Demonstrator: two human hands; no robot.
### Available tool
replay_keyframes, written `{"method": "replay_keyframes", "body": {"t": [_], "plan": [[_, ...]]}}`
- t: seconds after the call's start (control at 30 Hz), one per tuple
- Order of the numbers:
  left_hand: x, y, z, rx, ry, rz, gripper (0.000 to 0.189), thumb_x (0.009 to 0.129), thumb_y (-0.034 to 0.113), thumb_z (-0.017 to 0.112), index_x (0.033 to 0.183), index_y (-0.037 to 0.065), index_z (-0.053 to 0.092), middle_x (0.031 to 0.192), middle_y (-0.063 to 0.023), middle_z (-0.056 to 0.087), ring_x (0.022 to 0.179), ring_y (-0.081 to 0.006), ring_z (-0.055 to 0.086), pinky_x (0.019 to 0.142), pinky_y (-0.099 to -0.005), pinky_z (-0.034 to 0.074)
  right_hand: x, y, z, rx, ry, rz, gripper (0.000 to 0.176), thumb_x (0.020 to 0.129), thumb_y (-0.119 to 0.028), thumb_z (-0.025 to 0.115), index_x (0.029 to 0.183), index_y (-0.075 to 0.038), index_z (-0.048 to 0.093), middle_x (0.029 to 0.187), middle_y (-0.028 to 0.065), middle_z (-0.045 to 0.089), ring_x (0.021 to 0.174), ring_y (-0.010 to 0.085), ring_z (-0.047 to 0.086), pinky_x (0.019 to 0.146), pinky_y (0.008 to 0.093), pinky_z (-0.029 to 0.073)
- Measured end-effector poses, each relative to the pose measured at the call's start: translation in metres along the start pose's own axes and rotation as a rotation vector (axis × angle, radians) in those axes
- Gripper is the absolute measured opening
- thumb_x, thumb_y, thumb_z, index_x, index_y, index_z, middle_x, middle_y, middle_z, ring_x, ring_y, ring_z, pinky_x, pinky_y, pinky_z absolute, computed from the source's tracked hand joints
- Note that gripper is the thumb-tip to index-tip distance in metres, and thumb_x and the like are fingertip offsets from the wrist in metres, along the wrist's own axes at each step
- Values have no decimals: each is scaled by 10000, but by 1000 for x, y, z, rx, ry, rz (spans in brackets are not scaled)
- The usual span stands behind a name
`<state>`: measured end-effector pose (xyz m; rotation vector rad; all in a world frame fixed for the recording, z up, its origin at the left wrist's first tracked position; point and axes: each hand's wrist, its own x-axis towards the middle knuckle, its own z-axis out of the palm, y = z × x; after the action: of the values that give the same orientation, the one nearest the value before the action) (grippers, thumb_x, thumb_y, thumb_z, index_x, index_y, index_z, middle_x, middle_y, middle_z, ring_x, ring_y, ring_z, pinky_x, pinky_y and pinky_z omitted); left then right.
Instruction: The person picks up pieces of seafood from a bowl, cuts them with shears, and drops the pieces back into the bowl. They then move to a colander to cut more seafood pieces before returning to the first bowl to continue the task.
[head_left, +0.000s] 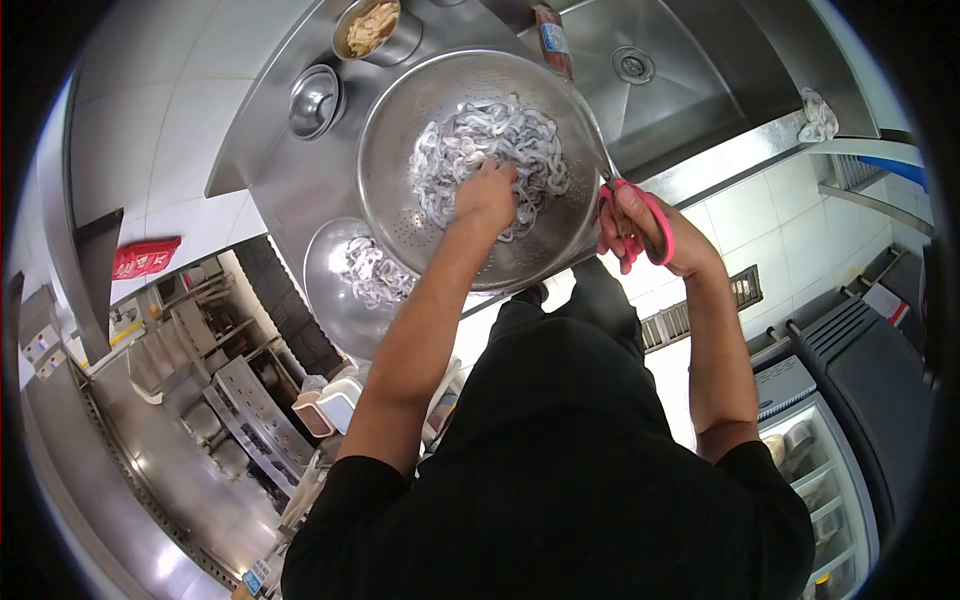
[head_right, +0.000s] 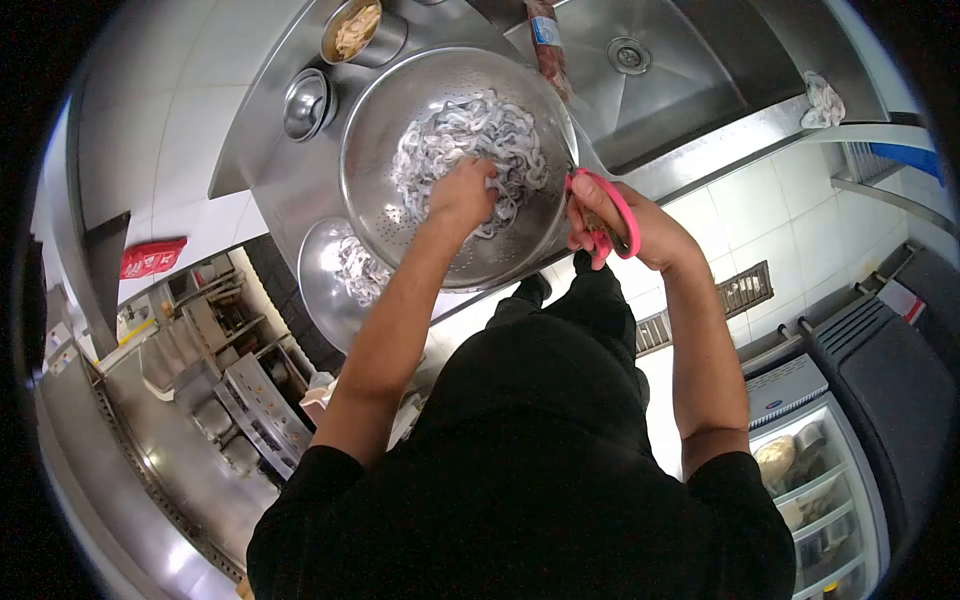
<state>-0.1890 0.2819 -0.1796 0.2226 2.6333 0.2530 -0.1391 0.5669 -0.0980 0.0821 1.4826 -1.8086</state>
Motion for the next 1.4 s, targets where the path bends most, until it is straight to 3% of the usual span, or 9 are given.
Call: {"method": "replay_keyframes", "body": {"t": [0.2, 0.5, 0.6, 0.7, 0.8, 1.03, 1.2, 1.3, 1.4], "plan": [[-11, -9, -6, -44, 38, -38, 321, 895, 232, 734, 1194, 115, 717, 1225, -178, 685, 1139, -365, 701, 979, -482, 564, -1, 8, -10, 67, -48, 8, 715, 1043, -739, 461, 850, -63, 588, 720, 51, 570, 751, 179, 665, 562, 287, 554], [-50, -38, -67, -389, 131, -81, 357, 876, 256, 758, 1140, 20, 713, 1159, -177, 705, 942, -294, 693, 875, -395, 553, 3, 1, -11, 71, -1, -16, 759, 1015, -776, 478, 828, -50, 597, 699, 56, 577, 742, 188, 682, 565, 300, 561], [-58, -49, -75, -532, 213, -83, 366, 884, 269, 759, 1140, 12, 716, 1038, -161, 740, 856, -264, 693, 825, -387, 548, 2, -3, 0, 75, -3, -45, 769, 1010, -779, 485, 805, -47, 596, 691, 57, 579, 726, 184, 679, 560, 292, 556], [-58, -64, -85, -629, 41, -321, 353, 903, 264, 747, 1148, 11, 724, 853, -126, 734, 751, -225, 680, 749, -371, 536, 1, 0, 10, 23, 2, -60, 768, 1022, -768, 475, 800, -43, 601, 691, 65, 588, 714, 177, 673, 561, 288, 554], [-46, -97, -57, -580, 100, -190, 359, 905, 251, 749, 1170, 9, 729, 711, -78, 686, 663, -169, 634, 679, -347, 509, -5, 6, 25, 3, 35, -61, 758, 1038, -745, 466, 804, -38, 609, 686, 70, 593, 690, 169, 659, 563, 286, 554], [-53, -111, -40, -1160, 49, -166, 241, 969, 138, 698, 1180, 28, 736, 925, -27, 703, 800, -111, 598, 750, -299, 495, -20, 14, 79, -45, 65, 0, 760, 1038, -742, 471, 813, -30, 616, 691, 78, 608, 641, 167, 651, 545, 294, 560], [-80, -120, -61, -1806, -109, 17, 276, 977, 68, 669, 1253, 67, 677, 1075, -39, 705, 957, -123, 644, 840, -294, 512, -7, 24, 116, -101, -82, 48, 784, 1022, -776, 448, 917, -24, 642, 760, 85, 622, 852, 211, 716, 593, 328, 593], [-97, -119, -77, -1854, -186, 142, 311, 976, 45, 688, 1281, 93, 648, 1085, -25, 708, 980, -126, 668, 848, -293, 519, 4, 31, 142, -123, -148, 26, 757, 1031, -754, 462, 930, -25, 640, 773, 80, 615, 850, 204, 711, 598, 326, 590], [-111, -117, -85, -1729, -132, 212, 284, 974, 59, 731, 1251, 77, 673, 1060, -8, 710, 957, -107, 657, 833, -284, 513, 10, 32, 168, -99, -133, 28, 719, 1020, -729, 530, 863, -36, 638, 755, 55, 624, 673, 155, 639, 552, 295, 530]]}}
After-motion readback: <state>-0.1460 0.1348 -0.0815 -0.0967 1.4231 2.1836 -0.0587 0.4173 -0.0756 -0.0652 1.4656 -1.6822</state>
